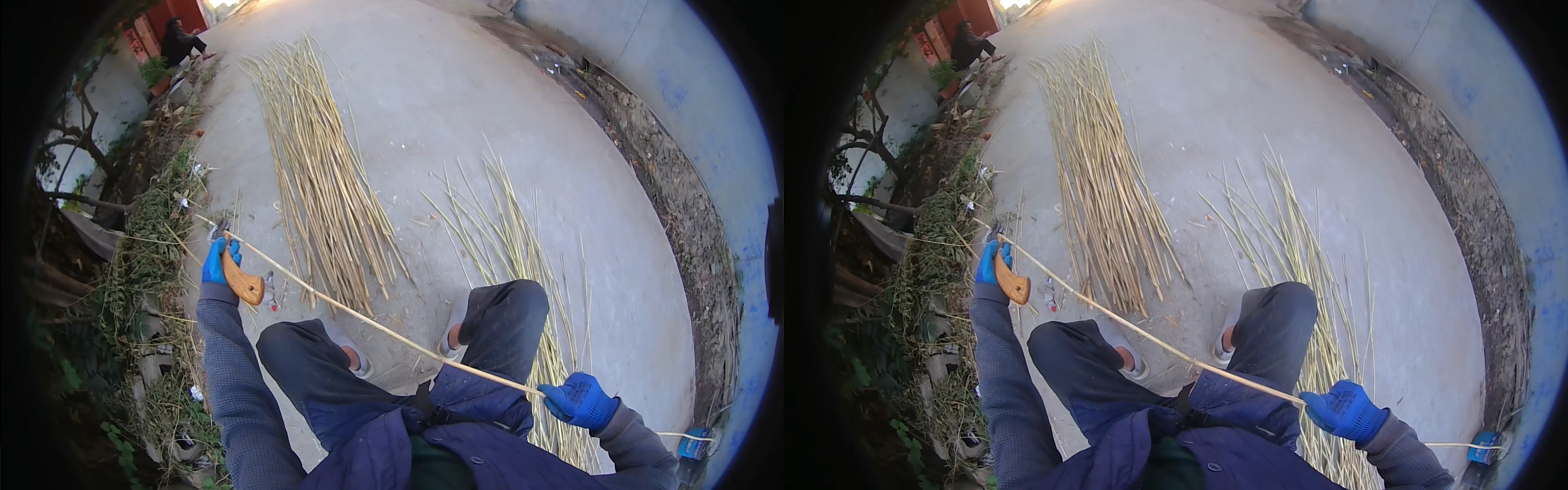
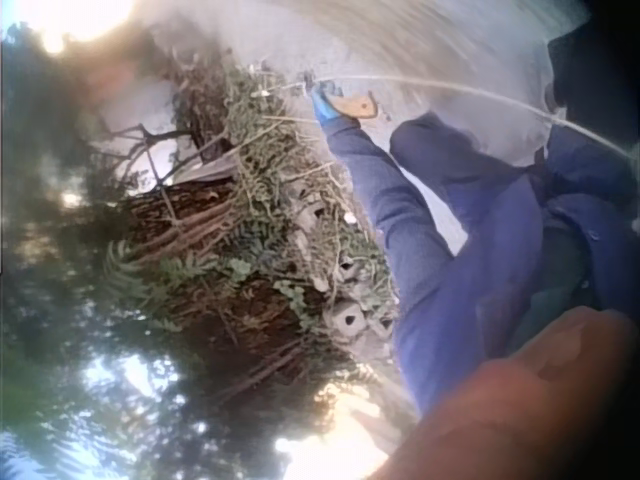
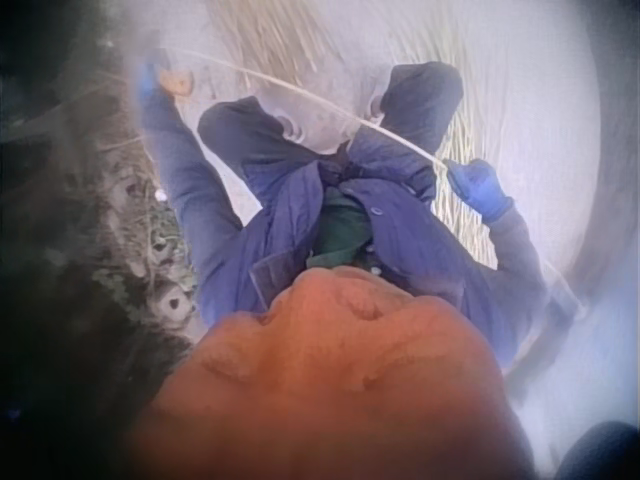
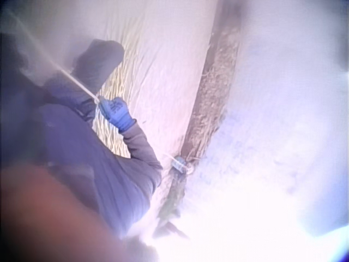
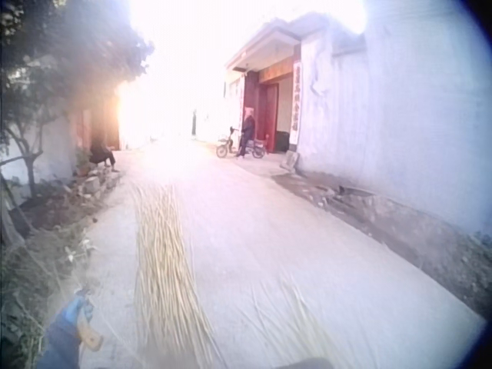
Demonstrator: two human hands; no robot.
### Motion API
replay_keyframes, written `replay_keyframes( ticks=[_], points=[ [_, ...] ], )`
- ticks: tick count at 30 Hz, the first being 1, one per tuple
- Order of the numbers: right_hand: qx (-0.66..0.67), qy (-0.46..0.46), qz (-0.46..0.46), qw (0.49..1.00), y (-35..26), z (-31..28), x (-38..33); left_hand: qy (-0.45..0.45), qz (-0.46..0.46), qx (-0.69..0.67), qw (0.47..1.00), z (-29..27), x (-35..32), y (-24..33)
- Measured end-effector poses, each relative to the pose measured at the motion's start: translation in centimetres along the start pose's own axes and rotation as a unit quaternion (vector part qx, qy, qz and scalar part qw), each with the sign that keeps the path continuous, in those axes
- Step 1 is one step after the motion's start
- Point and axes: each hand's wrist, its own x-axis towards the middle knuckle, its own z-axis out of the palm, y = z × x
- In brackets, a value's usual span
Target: The person sits on a small stool and uses pruning shears to strip and trim long dried sticks. They repeatedly pick up sticks, remove outer layers, and place the processed pieces on the ground.
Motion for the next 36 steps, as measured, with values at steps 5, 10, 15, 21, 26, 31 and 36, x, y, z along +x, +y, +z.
replay_keyframes(
  ticks=[5, 10, 15, 21, 26, 31, 36],
  points=[
    [0.017, -0.030, 0.075, 0.997, 1.7, -1.1, -4.7, 0.062, 0.048, -0.005, 0.997, -7.9, 5.3, 4.5],
    [-0.131, 0.043, 0.137, 0.981, 3.9, -1.2, -7.0, 0.008, 0.029, -0.056, 0.998, -12.6, 5.5, 7.4],
    [-0.125, 0.038, 0.217, 0.967, 6.7, 1.1, -7.5, -0.043, -0.014, 0.042, 0.998, -5.1, 2.7, 1.8],
    [-0.087, 0.034, 0.307, 0.947, 8.0, 5.8, -12.5, -0.141, -0.108, 0.099, 0.979, 9.0, -4.3, -5.4],
    [-0.065, -0.024, 0.415, 0.907, 4.6, 11.9, -22.3, -0.160, -0.105, 0.067, 0.979, 16.4, -8.7, -7.1],
    [-0.076, -0.303, 0.592, 0.743, -5.1, 16.1, -35.0, -0.188, -0.119, 0.053, 0.974, 18.0, -10.3, -7.2],
    [-0.022, -0.597, 0.717, 0.359, -9.7, 14.9, -43.8, -0.169, -0.143, 0.069, 0.973, 17.0, -10.0, -6.5]
  ],
)
